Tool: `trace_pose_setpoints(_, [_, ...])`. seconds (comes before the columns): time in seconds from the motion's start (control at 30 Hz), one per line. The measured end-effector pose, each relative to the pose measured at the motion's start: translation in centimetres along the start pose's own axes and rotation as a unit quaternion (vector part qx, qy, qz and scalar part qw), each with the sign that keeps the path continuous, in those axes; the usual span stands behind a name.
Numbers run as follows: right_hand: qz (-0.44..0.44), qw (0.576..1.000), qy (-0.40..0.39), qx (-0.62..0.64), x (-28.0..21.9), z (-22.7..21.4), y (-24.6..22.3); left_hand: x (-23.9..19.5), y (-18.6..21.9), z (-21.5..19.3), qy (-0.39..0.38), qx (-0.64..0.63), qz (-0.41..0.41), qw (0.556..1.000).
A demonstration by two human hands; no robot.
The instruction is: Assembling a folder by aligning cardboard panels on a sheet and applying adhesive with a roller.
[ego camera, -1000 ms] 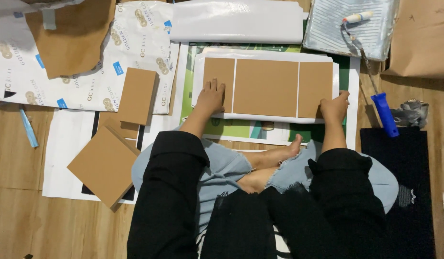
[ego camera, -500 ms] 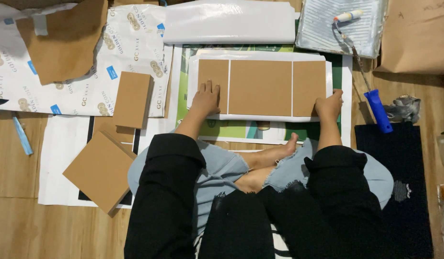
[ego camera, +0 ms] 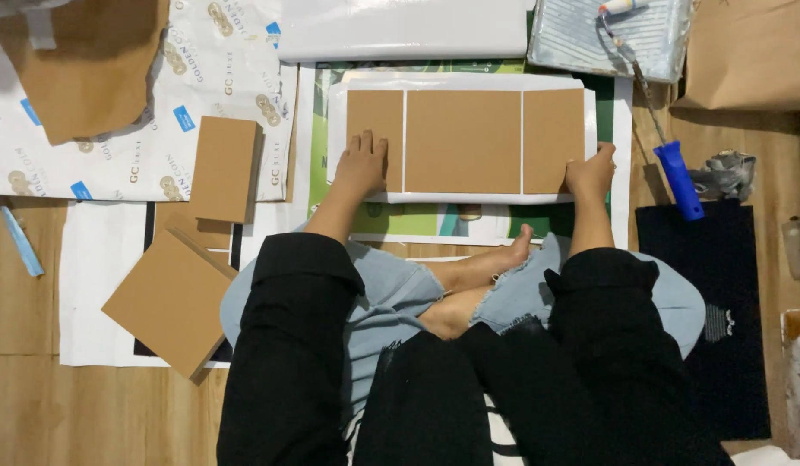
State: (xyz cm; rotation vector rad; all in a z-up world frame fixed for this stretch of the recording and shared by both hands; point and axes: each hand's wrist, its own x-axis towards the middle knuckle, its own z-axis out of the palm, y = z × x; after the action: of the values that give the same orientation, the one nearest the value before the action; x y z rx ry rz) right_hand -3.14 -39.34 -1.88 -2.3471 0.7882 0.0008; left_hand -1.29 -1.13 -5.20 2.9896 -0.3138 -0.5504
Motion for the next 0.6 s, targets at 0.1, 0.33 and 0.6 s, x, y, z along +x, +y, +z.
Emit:
trace_pose_setpoints(0.1, [0.002,1.0,0.009,0.002,-0.1,0.1,0.0,-1.4,0.8,-1.7,-0.008,0.005,-0.005,1.0])
trace_pose_setpoints(0.33, [0.009,1.0,0.002,-0.008,-1.0,-0.5,-1.0,-2.8,2.0,-4.2,-0.027,-0.016,0.028,0.999])
trace_pose_setpoints(0.6, [0.017,1.0,-0.005,0.007,0.6,0.1,0.2,-2.2,1.0,-3.4,-0.03,0.012,0.054,0.998])
